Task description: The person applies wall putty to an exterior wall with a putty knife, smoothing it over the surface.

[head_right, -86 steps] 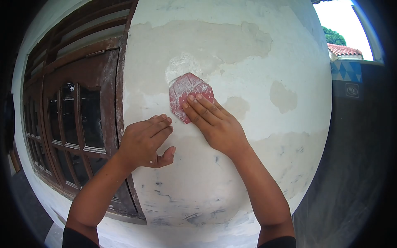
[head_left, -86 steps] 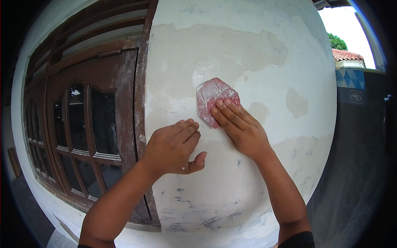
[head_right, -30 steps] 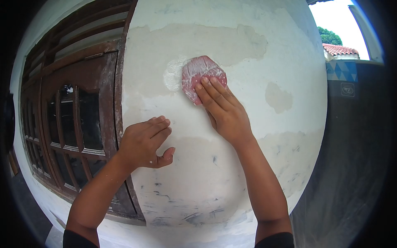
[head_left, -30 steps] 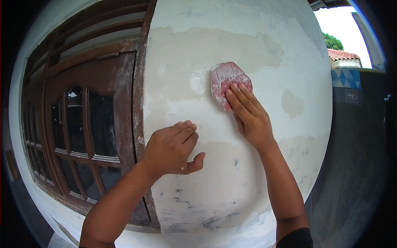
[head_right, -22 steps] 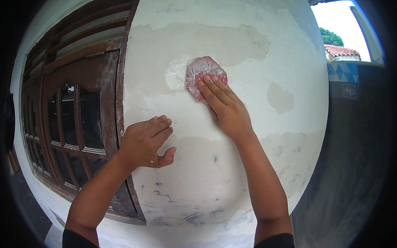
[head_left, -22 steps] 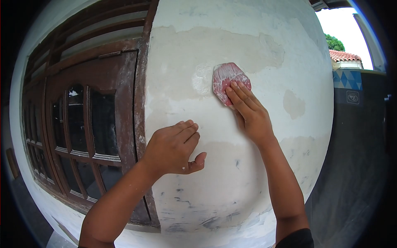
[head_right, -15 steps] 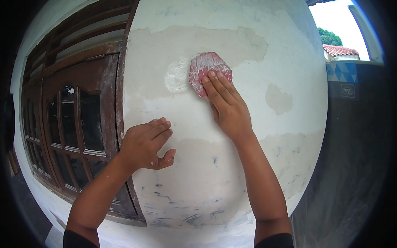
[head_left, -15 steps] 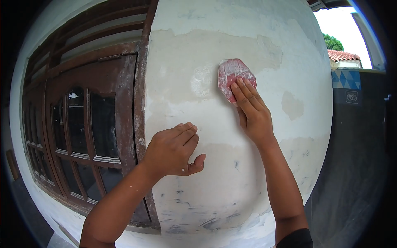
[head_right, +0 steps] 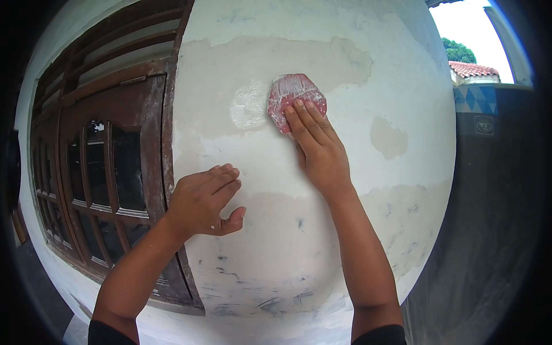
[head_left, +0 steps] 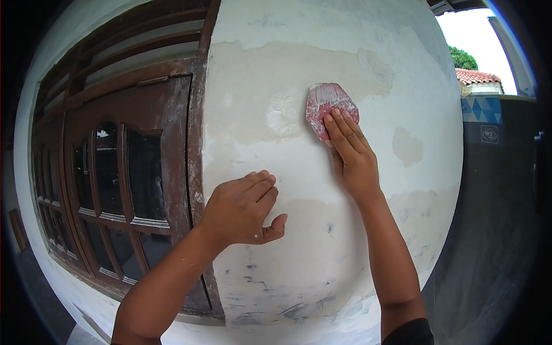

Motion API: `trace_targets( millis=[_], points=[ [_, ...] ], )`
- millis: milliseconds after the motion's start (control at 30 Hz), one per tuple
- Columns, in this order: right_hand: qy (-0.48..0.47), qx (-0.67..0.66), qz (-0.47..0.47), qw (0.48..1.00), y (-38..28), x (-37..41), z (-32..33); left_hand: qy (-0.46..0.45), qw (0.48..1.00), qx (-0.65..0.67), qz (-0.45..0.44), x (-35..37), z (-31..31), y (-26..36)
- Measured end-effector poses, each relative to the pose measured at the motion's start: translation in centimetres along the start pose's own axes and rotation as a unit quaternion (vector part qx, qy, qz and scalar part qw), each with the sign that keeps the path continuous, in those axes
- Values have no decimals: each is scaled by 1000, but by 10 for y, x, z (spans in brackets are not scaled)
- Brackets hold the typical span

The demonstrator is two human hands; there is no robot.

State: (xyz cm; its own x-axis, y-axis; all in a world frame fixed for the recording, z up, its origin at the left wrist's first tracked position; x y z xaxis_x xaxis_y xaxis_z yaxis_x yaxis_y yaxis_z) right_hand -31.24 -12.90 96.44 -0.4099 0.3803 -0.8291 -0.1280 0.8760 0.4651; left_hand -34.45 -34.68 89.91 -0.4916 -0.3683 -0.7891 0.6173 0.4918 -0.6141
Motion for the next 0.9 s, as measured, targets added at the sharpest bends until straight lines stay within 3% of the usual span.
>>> trace_targets(
  millis=[133, 367, 567, 700, 733, 767, 833, 900],
  points=[
    [-23, -17, -32, 999, -7, 4, -7, 4, 1000, 1, 2, 0, 1, 0],
    [-38, -1, -10, 999, -40, 44, 30, -8, 1000, 2, 8, 1, 0, 0],
    [-58, -22, -47, 997, -81, 73, 72, -19, 999, 10, 25, 7, 3, 9],
    [13, -95, -191, 977, -115, 133, 135, 4, 987, 114, 115, 45, 16, 61],
    [59, -111, -293, 948, -124, 153, 150, 6, 979, 146, 144, 60, 20, 80],
    [105, -122, -391, 906, -135, 175, 165, 16, 967, 180, 183, 78, 24, 101],
    [98, -129, -577, 800, -159, 213, 196, 23, 929, 257, 265, 120, 23, 147],
    [93, -148, -688, 704, -185, 259, 230, 19, 882, 331, 334, 167, 17, 202]
  ],
)
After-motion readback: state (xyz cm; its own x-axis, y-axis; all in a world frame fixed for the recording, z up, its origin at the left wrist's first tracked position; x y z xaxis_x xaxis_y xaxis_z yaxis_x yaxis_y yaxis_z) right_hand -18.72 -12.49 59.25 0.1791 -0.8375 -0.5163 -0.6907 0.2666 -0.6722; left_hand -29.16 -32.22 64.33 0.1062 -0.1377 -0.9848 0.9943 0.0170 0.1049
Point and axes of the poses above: each hand's wrist, its own x-axis away from the middle knuckle, its own z-axis out of the back of the hand, y = z × x, the point moved 4 cm from there along -x, towards the middle knuckle, and after that the axes turned 10 degrees about y, right-handed, at the moved point
